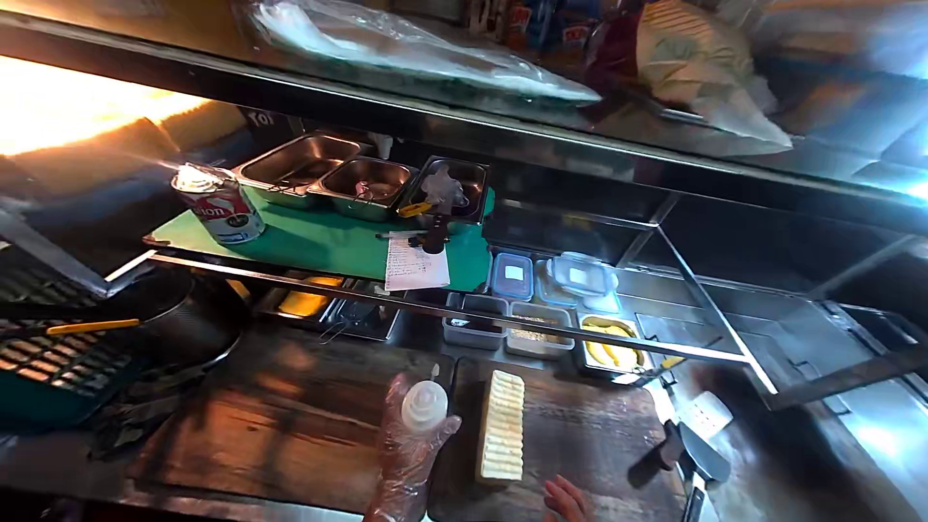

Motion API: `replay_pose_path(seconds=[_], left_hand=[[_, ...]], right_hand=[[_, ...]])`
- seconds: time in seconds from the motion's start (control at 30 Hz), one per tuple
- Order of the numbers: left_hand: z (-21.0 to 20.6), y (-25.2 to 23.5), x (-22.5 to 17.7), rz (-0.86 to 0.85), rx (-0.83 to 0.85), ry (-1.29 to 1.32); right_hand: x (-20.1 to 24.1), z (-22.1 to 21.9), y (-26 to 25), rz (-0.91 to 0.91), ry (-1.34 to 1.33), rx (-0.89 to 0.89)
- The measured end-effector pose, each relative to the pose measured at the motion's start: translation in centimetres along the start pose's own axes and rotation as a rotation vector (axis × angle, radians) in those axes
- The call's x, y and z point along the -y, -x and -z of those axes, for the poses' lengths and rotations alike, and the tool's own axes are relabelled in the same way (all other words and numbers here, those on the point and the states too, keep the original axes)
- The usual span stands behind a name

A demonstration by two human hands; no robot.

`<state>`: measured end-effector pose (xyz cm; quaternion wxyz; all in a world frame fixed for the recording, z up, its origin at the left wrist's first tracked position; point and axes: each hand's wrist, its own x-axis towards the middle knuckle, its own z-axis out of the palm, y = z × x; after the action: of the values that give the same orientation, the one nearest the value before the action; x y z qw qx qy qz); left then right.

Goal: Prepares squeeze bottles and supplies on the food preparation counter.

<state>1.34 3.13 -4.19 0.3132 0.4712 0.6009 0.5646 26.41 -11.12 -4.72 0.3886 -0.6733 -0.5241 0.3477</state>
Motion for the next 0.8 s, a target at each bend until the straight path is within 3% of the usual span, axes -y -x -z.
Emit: replay_pose_path(seconds=[0.07,0.13,0.23,0.3,0.37,0.43,0.47,0.53,0.6,0.63,0.7,0.8], left_hand=[[1.2,2.6,-1.3,0.196,-0.01,-0.063],[1.4,6.8,-2.4,0.253,-0.001,-0.125],[-2.1,11.1,-4.3,0.083,0.286,-0.407],[-7.0,10.2,-6.2,0.004,0.468,-0.761],[-11.6,8.0,-6.6,0.153,0.6,-1.006],[-13.3,6.1,-5.7,0.339,0.646,-1.034],[-12.7,5.6,-5.1,0.403,0.625,-0.936],[-9.1,5.5,-3.9,0.529,0.499,-0.438],[-5.7,5.6,-3.2,0.751,0.247,0.154],[-4.5,5.4,-3.3,0.887,0.1,0.318],[-2.3,5.1,-3.3,1.07,-0.029,0.43],[-1.0,5.5,-2.4,1.095,-0.016,0.502]], right_hand=[[-0.9,0.2,-1.8,0.015,-0.084,0.034],[-1.7,0.7,-4.4,-0.031,-0.17,0.062],[-3.0,1.3,-8.5,-0.25,-0.273,0.206],[-3.9,0.6,-10.9,-0.348,-0.352,0.286],[-4.4,-0.6,-12.4,-0.372,-0.432,0.314],[-4.2,-1.9,-12.6,-0.415,-0.522,0.329],[-3.8,-2.3,-12.4,-0.437,-0.552,0.336],[-3.1,-2.7,-11.1,-0.453,-0.602,0.36],[-2.8,-2.9,-10.1,-0.462,-0.641,0.364],[-2.7,-3.1,-9.7,-0.465,-0.656,0.382],[-2.8,-3.7,-8.9,-0.455,-0.667,0.423],[-2.8,-4.2,-9.2,-0.485,-0.639,0.411]])
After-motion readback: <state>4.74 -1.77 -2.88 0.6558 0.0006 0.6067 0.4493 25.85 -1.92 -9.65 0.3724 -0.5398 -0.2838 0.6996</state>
